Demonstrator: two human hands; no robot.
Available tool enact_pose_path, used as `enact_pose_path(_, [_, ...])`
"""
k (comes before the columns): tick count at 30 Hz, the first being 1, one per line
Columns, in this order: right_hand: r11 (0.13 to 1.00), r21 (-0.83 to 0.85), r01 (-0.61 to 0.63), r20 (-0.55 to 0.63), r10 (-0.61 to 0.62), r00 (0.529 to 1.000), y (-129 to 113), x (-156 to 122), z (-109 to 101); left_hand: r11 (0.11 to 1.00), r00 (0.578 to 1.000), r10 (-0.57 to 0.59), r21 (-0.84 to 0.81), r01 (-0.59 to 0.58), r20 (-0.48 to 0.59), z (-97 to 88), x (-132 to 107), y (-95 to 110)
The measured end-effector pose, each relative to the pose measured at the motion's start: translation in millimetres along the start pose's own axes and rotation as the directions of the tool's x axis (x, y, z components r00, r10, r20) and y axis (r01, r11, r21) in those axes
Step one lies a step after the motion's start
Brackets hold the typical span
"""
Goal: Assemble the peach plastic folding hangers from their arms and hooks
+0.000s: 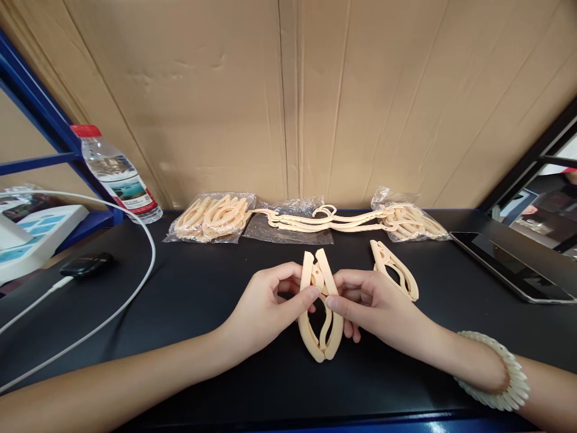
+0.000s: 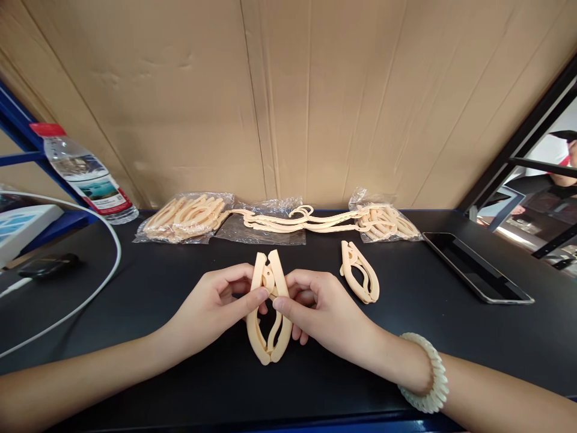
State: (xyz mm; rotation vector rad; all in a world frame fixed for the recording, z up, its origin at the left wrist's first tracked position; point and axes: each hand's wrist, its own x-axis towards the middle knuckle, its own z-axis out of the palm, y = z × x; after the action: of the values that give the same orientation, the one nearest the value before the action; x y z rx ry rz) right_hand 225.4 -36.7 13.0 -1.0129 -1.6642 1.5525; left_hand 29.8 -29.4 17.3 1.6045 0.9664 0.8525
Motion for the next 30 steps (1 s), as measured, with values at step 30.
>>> enact_pose_path(30, [0.997,-0.061,0.037,-0.239,-0.051,0.970,-16.7,16.2,-82.7,0.965,0.979,-0.196,-0.166,0.202,0.052,6.2,0.4,-6.6])
